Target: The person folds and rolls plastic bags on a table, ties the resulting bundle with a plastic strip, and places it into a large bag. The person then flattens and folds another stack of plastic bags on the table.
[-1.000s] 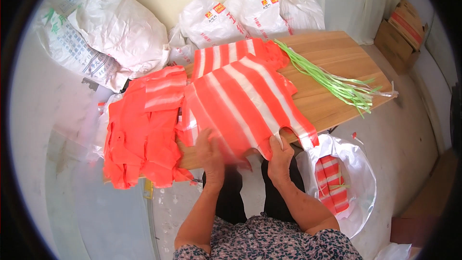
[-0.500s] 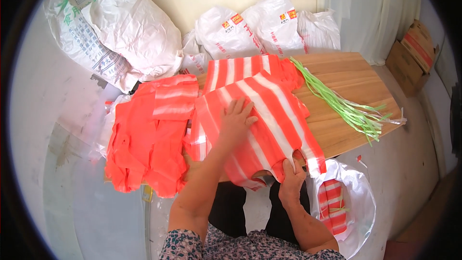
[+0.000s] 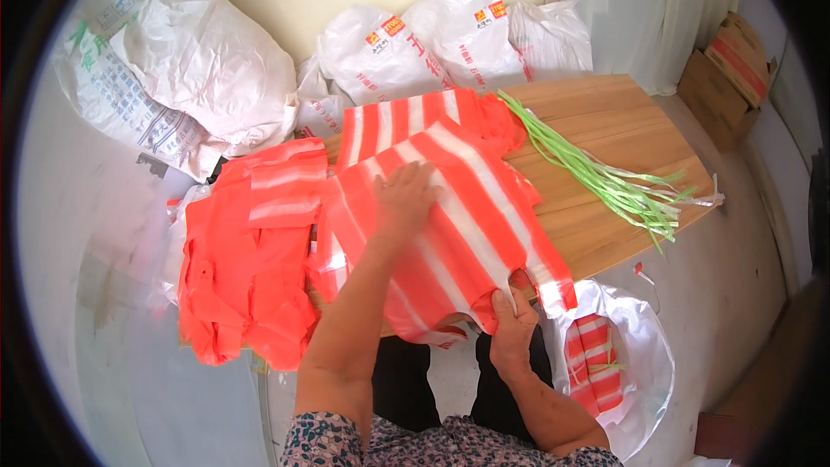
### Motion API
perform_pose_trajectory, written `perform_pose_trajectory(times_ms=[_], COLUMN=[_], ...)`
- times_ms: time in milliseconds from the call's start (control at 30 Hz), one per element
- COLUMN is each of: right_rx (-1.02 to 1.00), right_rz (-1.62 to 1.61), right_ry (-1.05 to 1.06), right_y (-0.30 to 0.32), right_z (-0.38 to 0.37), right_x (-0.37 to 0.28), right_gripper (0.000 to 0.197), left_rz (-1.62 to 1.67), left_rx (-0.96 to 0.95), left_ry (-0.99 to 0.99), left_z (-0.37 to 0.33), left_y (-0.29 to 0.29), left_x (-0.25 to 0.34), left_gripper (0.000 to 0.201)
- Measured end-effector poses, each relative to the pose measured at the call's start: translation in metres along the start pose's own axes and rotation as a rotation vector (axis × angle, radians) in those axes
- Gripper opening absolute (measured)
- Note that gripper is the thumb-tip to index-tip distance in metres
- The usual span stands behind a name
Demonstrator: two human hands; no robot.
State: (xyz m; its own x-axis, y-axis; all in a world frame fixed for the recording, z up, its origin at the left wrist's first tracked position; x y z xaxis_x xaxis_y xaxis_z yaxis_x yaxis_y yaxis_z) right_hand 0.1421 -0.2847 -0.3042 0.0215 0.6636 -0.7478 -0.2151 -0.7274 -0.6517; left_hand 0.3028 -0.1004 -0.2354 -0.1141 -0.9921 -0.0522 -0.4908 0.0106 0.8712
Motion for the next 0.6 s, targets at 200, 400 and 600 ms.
perform_pose_trajectory(times_ms=[200,400,600], right_rx=[-0.023,-0.062,-0.058], right_rz=[-0.020,0.002,0.111], right_ry=[-0.011,0.008,0.065], right_y=[-0.003,-0.001,-0.002], right_z=[-0.002,-0.004,-0.005], right_x=[0.001,0.004,0.002], right_gripper=[0.026,0.025,0.022], left_rz=[-0.096,0.003,0.010], left_rx=[-0.001,0.022,0.006], left_ry=[0.153,-0.365,-0.040], left_z=[-0.002,0.011,0.006], left_y=[0.005,0.015,0.010], left_x=[-0.016,0.052,0.028], left_gripper=[0.039,0.042,0.048])
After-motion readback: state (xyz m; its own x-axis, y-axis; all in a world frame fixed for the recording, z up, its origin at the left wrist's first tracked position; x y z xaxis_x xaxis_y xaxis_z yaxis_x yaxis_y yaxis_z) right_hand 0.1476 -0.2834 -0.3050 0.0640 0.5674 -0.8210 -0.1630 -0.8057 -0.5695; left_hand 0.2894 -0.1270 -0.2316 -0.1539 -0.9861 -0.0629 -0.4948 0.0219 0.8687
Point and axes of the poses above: each hand's wrist, its own z-axis away from the middle knuckle, its own y-axis out of the back of the hand, x = y × z, the point moved 4 cm from there along -z, towards the middle knuckle, and after that the axes turned 15 degrees about -z, right-handed, at the moved point
